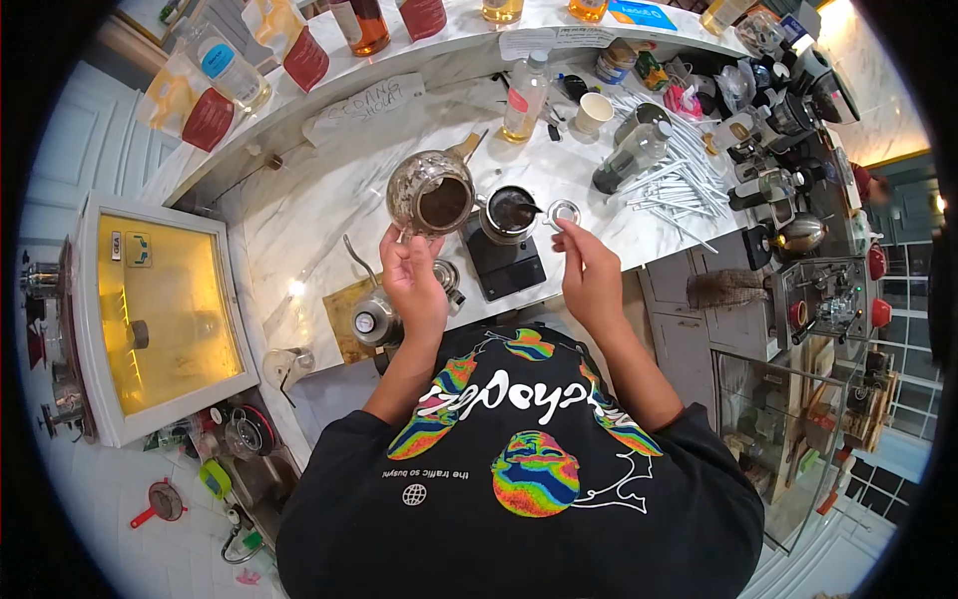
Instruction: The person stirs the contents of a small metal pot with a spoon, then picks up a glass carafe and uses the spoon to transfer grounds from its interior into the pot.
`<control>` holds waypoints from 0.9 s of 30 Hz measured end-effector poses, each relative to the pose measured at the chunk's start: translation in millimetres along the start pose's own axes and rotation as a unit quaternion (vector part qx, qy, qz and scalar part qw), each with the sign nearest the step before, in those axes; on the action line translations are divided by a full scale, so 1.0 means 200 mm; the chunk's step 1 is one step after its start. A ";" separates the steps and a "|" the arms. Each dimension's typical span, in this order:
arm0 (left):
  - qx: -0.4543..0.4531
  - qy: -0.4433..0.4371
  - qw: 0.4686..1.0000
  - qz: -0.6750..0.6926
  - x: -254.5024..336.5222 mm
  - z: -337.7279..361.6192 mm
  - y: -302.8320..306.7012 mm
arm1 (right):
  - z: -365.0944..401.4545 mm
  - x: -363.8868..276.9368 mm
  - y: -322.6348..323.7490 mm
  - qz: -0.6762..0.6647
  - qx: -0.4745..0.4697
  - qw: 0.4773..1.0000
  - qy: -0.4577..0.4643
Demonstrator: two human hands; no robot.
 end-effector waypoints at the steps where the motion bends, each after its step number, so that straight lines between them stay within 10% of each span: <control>1: 0.000 -0.002 1.000 -0.004 0.01 0.00 0.01 | -0.01 -0.01 0.04 0.045 0.029 0.998 0.020; 13: -0.085 -0.027 0.996 -0.027 0.05 -0.02 0.03 | 0.01 -0.49 0.25 -0.106 0.031 0.988 0.103; 27: -0.095 -0.059 0.988 0.108 0.24 -0.06 -0.07 | 0.01 -0.83 -0.08 0.067 -0.042 0.942 0.327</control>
Point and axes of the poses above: each hand's wrist, its own z-axis away from the middle knuckle, its own y-axis out of the back of the hand, x = y × z, the point moved 7 cm from there along -z, towards the middle knuckle, and after that the axes turned 7 degrees about z, right-handed, at the moved point
